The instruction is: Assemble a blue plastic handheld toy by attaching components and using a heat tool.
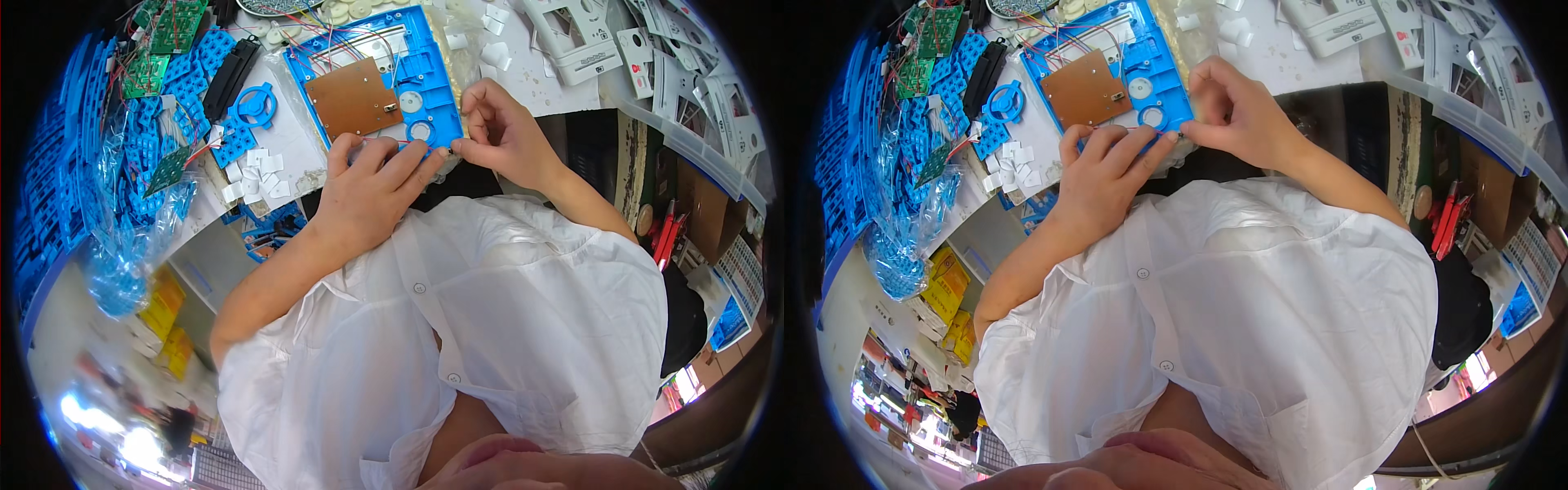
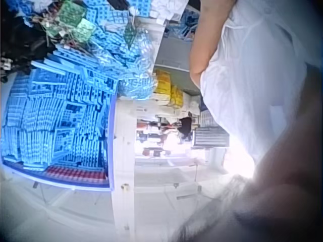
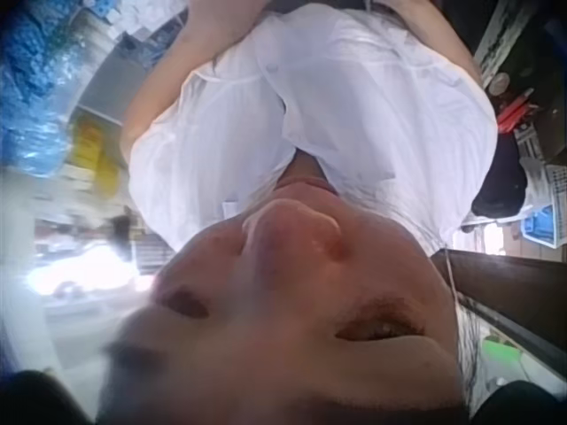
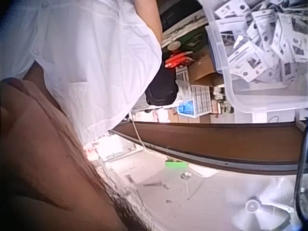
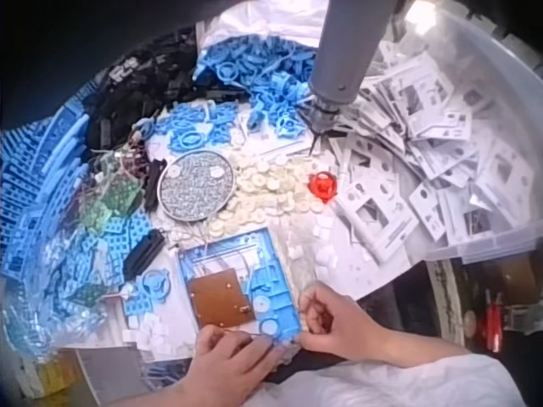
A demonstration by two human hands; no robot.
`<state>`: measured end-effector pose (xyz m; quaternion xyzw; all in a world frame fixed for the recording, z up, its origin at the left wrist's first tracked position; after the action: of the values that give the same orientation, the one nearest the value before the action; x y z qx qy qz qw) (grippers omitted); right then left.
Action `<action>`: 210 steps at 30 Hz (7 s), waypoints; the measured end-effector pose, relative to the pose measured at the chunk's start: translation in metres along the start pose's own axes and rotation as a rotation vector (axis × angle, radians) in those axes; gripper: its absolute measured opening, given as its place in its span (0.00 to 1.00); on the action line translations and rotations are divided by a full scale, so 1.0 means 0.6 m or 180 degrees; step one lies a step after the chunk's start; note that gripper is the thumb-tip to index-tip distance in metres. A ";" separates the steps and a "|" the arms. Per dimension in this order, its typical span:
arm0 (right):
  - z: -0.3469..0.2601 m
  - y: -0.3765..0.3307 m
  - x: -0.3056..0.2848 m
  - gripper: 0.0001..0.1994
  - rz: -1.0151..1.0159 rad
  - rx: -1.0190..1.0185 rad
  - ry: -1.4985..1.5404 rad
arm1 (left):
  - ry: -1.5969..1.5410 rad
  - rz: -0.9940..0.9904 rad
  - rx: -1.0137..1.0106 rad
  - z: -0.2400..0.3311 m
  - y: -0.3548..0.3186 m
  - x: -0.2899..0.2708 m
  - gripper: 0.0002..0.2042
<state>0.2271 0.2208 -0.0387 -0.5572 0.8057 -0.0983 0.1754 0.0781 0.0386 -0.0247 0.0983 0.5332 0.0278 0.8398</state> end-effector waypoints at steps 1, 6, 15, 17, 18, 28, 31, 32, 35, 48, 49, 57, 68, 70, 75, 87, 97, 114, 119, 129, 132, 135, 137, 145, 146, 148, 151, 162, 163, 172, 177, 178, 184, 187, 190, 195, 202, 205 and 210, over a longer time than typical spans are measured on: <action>0.002 0.001 0.001 0.18 0.0005 -0.0025 -0.0011 | 0.0054 0.0006 0.0007 0.000 0.000 -0.001 0.26; 0.002 0.001 0.004 0.18 0.0051 0.0086 0.0145 | 0.0159 0.0019 0.0003 0.001 0.005 -0.003 0.24; -0.010 -0.004 -0.019 0.17 0.0376 -0.0637 -0.0097 | -0.0774 0.0911 -0.1048 -0.055 -0.059 -0.064 0.21; -0.033 0.000 -0.019 0.14 0.0430 -0.0641 -0.0326 | -0.0619 0.0723 -0.1089 -0.052 -0.063 -0.069 0.21; -0.044 0.001 -0.019 0.12 0.0456 -0.0645 -0.0441 | -0.0543 0.0629 -0.1109 -0.049 -0.065 -0.070 0.21; -0.104 0.051 0.090 0.21 -0.0097 -0.2402 -0.2526 | -0.0432 0.1128 -0.1030 -0.049 -0.047 -0.036 0.07; -0.096 0.056 0.109 0.19 -0.0297 -0.2479 -0.2646 | -0.0492 0.1252 -0.1309 -0.060 -0.055 -0.057 0.07; -0.094 0.057 0.111 0.18 -0.0327 -0.2532 -0.2618 | -0.0525 0.1278 -0.1417 -0.063 -0.060 -0.063 0.07; -0.093 0.065 0.103 0.15 -0.0024 -0.2633 -0.2418 | -0.1675 0.1167 -0.2141 -0.053 -0.077 -0.064 0.04; -0.075 0.048 0.082 0.14 0.0220 -0.3067 -0.2065 | -0.5298 -0.0726 -0.3485 -0.055 -0.041 -0.052 0.17; -0.074 0.047 0.083 0.14 0.0234 -0.3093 -0.2079 | -0.5270 -0.0793 -0.3497 -0.057 -0.041 -0.052 0.17; -0.070 0.046 0.086 0.12 0.0242 -0.3162 -0.2075 | -0.4831 -0.0969 -0.3468 -0.055 -0.033 -0.049 0.14; -0.071 0.048 0.078 0.18 0.0095 -0.3191 -0.1933 | -0.4581 -0.0575 -0.2962 -0.041 -0.042 -0.046 0.09; -0.069 0.049 0.076 0.18 0.0100 -0.3181 -0.1907 | -0.4705 -0.0510 -0.2978 -0.038 -0.042 -0.051 0.09; -0.073 0.049 0.076 0.18 0.0104 -0.3178 -0.1883 | -0.4916 -0.0409 -0.3175 -0.041 -0.048 -0.055 0.08; -0.066 0.050 0.081 0.15 0.0276 -0.3177 -0.1981 | -0.4914 -0.0376 -0.3292 -0.043 -0.044 -0.053 0.06; -0.063 0.050 0.081 0.16 0.0261 -0.3209 -0.1958 | -0.4972 -0.0305 -0.3350 -0.042 -0.039 -0.054 0.07; -0.088 0.054 0.083 0.12 -0.0062 -0.2450 -0.1568 | -0.3601 0.0312 -0.2548 -0.024 -0.035 -0.040 0.04; -0.084 0.052 0.088 0.09 0.0294 -0.2602 -0.1482 | -0.2929 0.0240 -0.2372 -0.021 -0.020 -0.057 0.04; -0.071 0.050 0.079 0.11 0.0276 -0.2429 -0.1165 | -0.3206 0.0304 -0.2683 -0.041 -0.019 -0.051 0.02; -0.068 0.049 0.075 0.11 0.0277 -0.2384 -0.1156 | -0.3021 -0.0052 -0.2436 -0.040 -0.011 -0.063 0.03; -0.068 0.048 0.073 0.11 0.0248 -0.2402 -0.1146 | -0.2686 -0.0140 -0.2342 -0.034 -0.002 -0.072 0.04; -0.067 0.047 0.071 0.11 0.0259 -0.2386 -0.1165 | -0.2522 0.0061 -0.2100 -0.040 -0.009 -0.060 0.03; -0.091 0.040 0.077 0.13 0.0179 -0.1779 -0.1476 | -0.1038 0.0307 -0.0809 -0.045 -0.007 -0.059 0.06; -0.087 0.041 0.079 0.13 0.0243 -0.1874 -0.1603 | -0.0907 0.0259 -0.0776 -0.043 -0.008 -0.061 0.07; -0.080 0.043 0.082 0.13 0.0365 -0.2105 -0.1812 | -0.0724 0.0270 -0.0830 -0.044 -0.009 -0.060 0.06; -0.076 0.043 0.085 0.14 0.0510 -0.2438 -0.2035 | -0.0750 0.0288 -0.1180 -0.049 -0.012 -0.056 0.06; -0.068 0.036 0.090 0.18 0.0472 -0.2841 -0.2574 | -0.4484 -0.1014 -0.3537 -0.058 -0.001 -0.073 0.16; -0.068 0.036 0.091 0.18 0.0466 -0.2857 -0.2524 | -0.4619 -0.0980 -0.3615 -0.059 -0.003 -0.070 0.16; -0.066 0.035 0.084 0.25 0.0325 -0.2791 -0.2191 | -0.4227 -0.0945 -0.3733 -0.063 -0.003 -0.064 0.11; -0.072 0.030 0.075 0.22 0.0441 -0.2790 -0.2249 | -0.1782 -0.0168 -0.2554 -0.055 -0.012 -0.064 0.07; -0.071 0.027 0.075 0.22 0.0412 -0.2754 -0.2258 | -0.1598 -0.0093 -0.2516 -0.052 -0.013 -0.062 0.07; -0.075 0.017 0.088 0.20 0.0333 -0.2703 -0.2310 | -0.0899 0.0099 -0.2353 -0.034 -0.008 -0.055 0.09; -0.075 0.016 0.093 0.20 0.0255 -0.2635 -0.2392 | -0.0687 0.0070 -0.2434 -0.036 -0.008 -0.051 0.10; -0.072 0.021 0.097 0.21 0.0176 -0.2495 -0.2605 | -0.0546 0.0004 -0.2472 -0.037 -0.008 -0.050 0.11; -0.071 0.024 0.106 0.23 0.0195 -0.2213 -0.2881 | -0.0513 -0.0008 -0.2516 -0.034 -0.002 -0.052 0.12; -0.072 0.020 0.109 0.27 0.0109 -0.2082 -0.3015 | -0.0457 0.0130 -0.2494 -0.031 -0.004 -0.048 0.12; -0.074 0.018 0.111 0.29 0.0066 -0.2007 -0.3124 | -0.0444 0.0178 -0.2481 -0.030 -0.006 -0.049 0.11; -0.074 0.008 0.117 0.38 -0.0194 -0.1683 -0.3356 | -0.0502 0.0273 -0.2452 -0.029 -0.010 -0.050 0.10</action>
<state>0.1832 0.1555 -0.0116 -0.5786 0.5906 0.3910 0.4044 0.0492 0.0307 -0.0062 -0.2000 0.4130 0.2533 0.8516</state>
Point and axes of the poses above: each hand's wrist, its own y-axis towards the middle knuckle, its own x-axis out of the palm, z = x × y, the point moved 2 cm from there along y, towards the middle knuckle, and after that the axes turned 2 degrees about -y, right-handed, at the moved point
